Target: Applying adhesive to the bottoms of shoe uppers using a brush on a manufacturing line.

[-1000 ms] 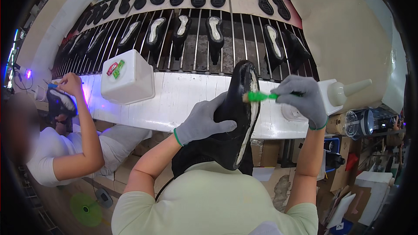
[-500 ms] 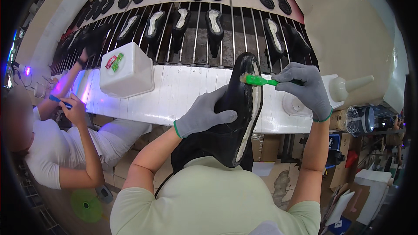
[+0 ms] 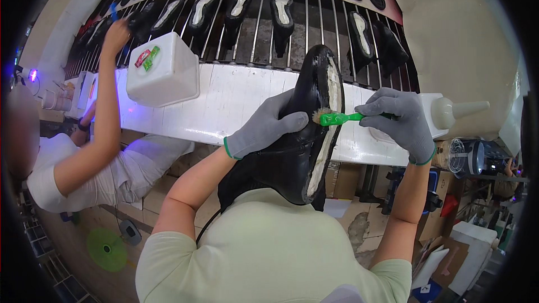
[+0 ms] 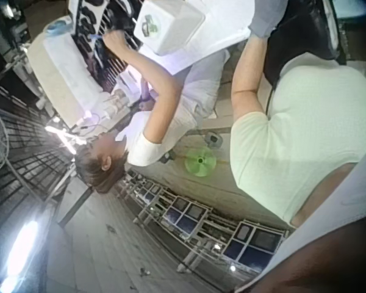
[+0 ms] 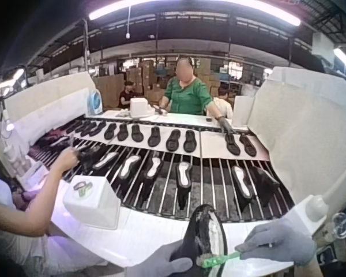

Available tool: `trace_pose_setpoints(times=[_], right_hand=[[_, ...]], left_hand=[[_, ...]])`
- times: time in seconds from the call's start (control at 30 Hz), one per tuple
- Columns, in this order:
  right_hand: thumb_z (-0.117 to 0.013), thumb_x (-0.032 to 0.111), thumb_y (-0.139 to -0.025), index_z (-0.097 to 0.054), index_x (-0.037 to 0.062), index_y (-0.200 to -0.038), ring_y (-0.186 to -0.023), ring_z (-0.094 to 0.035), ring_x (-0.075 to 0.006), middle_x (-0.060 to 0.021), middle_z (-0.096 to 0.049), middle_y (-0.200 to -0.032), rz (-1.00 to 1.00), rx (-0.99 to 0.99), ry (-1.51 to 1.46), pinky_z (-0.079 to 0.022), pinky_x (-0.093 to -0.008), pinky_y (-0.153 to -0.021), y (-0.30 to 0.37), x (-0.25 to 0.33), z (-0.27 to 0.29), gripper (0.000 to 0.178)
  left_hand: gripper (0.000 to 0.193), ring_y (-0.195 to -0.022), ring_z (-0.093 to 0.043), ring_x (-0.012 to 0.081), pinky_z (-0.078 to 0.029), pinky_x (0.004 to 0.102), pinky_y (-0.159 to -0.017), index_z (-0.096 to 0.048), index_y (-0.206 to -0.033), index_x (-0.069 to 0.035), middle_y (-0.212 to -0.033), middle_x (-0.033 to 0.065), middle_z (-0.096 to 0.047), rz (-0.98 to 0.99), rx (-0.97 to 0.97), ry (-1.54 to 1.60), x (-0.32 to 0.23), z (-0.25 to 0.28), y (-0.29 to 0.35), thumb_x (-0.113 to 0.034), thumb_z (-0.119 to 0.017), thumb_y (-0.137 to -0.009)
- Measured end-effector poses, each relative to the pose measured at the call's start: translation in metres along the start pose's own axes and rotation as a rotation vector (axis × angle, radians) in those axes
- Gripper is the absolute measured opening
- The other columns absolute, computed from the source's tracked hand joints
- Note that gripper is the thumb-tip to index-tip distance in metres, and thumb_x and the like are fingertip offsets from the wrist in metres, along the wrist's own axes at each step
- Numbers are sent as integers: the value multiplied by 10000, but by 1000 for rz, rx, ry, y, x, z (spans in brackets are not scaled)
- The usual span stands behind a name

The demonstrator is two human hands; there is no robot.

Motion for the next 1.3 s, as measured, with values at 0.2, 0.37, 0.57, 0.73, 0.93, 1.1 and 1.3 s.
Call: trace_pose_setpoints(times=[0.2,0.37,0.57,0.73,0.93,1.1,1.3], right_hand=[[-799,67,-695,-754,54,-941,-621,-614,-144,-74,-665,-748,-49,100,-38,-451,-256,-558,13,-10,-16,250],[-770,-54,-691,-737,-2,-921,-699,-634,-143,-83,-669,-809,-44,141,-186,-480,-243,-623,19,-14,-29,238],[-749,-63,-701,-730,-12,-905,-708,-620,-137,-87,-674,-829,-135,-132,-61,-472,-250,-642,6,-16,-11,212],[-742,-28,-732,-721,-26,-895,-714,-598,-103,-76,-665,-787,-121,-252,-60,-456,-237,-645,-6,-11,-6,165],[-731,87,-800,-731,-4,-912,-619,-472,-25,-20,-628,-681,-155,-388,-119,-363,-212,-544,-27,-17,6,145],[-708,77,-806,-735,-9,-910,-612,-476,-27,-25,-646,-689,-210,-338,-171,-361,-213,-545,-43,-23,19,138],[-748,82,-769,-749,18,-913,-615,-526,-59,-48,-648,-710,-48,-95,-31,-391,-233,-548,-36,-5,12,157]], left_hand=[[553,-917,-548,112,-463,278,-838,-516,-1253,36,-1030,61,-611,-50,-61,6,-3,5,-5,-361,-620,-882],[562,-929,-546,111,-462,275,-844,-510,-1261,36,-1040,60,-611,-35,-65,48,-2,10,-7,-375,-615,-891],[582,-935,-561,123,-462,282,-862,-493,-1297,30,-1047,67,-619,-76,-112,17,-7,9,-6,-371,-622,-895],[661,-983,-600,185,-457,326,-906,-481,-1332,-9,-1055,117,-652,-94,-148,-189,-10,11,1,-437,-647,-855],[738,-936,-680,289,-494,364,-868,-456,-1378,-42,-1019,159,-698,-128,-184,-423,-22,9,8,-475,-667,-818],[732,-947,-680,294,-496,369,-871,-456,-1383,-54,-1040,160,-696,-108,-167,-480,-21,7,8,-464,-673,-817],[604,-958,-576,141,-460,309,-902,-495,-1314,20,-1044,86,-637,-67,-107,-100,-10,7,6,-359,-642,-867]])
Point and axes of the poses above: each hand's wrist, its own y-axis away from the middle knuckle, its own z-axis out of the back of the hand, x = y × z, the point moved 8 cm from there along -y, towards the middle knuckle
